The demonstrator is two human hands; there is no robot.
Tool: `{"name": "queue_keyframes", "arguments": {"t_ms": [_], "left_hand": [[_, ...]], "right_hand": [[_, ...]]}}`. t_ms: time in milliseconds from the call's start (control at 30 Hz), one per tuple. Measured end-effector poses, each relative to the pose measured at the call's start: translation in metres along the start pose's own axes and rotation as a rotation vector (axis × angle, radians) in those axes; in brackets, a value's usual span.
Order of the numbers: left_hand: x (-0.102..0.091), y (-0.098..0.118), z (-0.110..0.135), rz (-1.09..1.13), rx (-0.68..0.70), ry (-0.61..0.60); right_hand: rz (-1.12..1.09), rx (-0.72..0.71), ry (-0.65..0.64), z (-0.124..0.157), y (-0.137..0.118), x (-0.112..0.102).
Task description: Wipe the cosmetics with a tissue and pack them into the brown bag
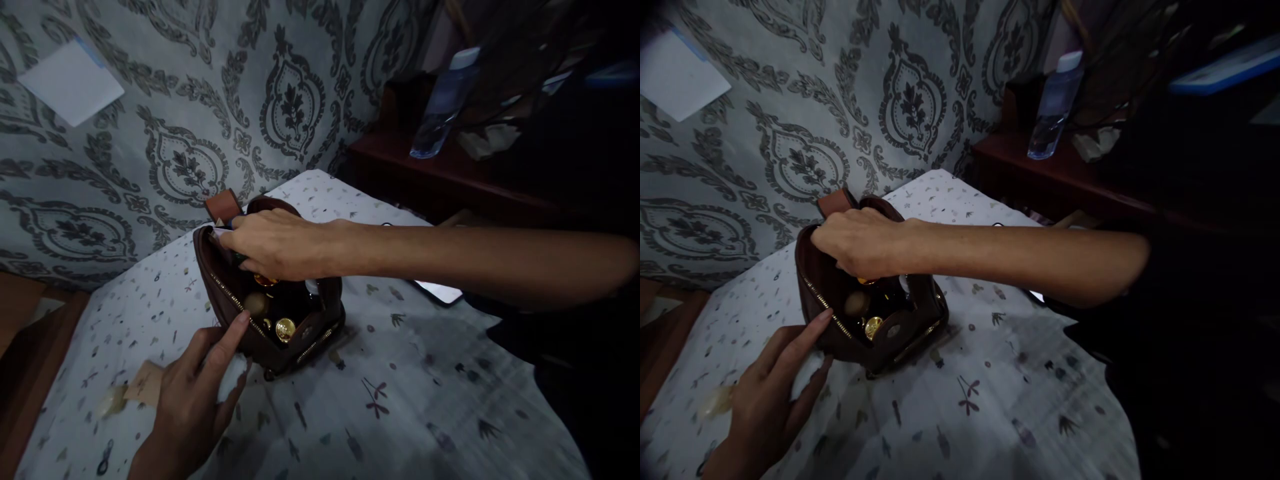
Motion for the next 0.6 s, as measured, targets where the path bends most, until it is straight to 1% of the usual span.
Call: {"name": "queue_keyframes", "arguments": {"t_ms": [167, 233, 300, 400, 467, 600], "left_hand": [[0.0, 0.0, 0.001, 0.001, -0.005, -0.009], [-0.001, 0.001, 0.0, -0.01, -0.002, 0.002], [-0.001, 0.002, -0.001, -0.018, 0.003, 0.011], [-0.001, 0.002, -0.003, -0.032, 0.003, 0.007], [0.0, 0.001, -0.003, -0.032, -0.001, 0.003], [0.0, 0.001, -0.002, -0.041, 0.003, 0.0]], "right_hand": [[-0.076, 0.006, -0.089, -0.004, 0.001, 0.004], [-0.12, -0.003, -0.076, -0.007, 0.001, 0.004], [-0.161, -0.056, -0.037, -0.009, 0.0, 0.003], [-0.183, -0.194, 0.019, -0.012, -0.004, 0.003], [-0.177, -0.263, 0.034, -0.013, -0.006, 0.002], [-0.216, -0.343, 0.038, -0.013, -0.003, 0.0]]}}
Point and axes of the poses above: each hand's wrist, its own z-axis away from the middle knuckle, its own x-axis out of the palm, y = z × x, the point moved 1 cm from there along -z, towards the middle knuckle, and after that the axes turned 11 degrees about z, right-handed, at the moved point
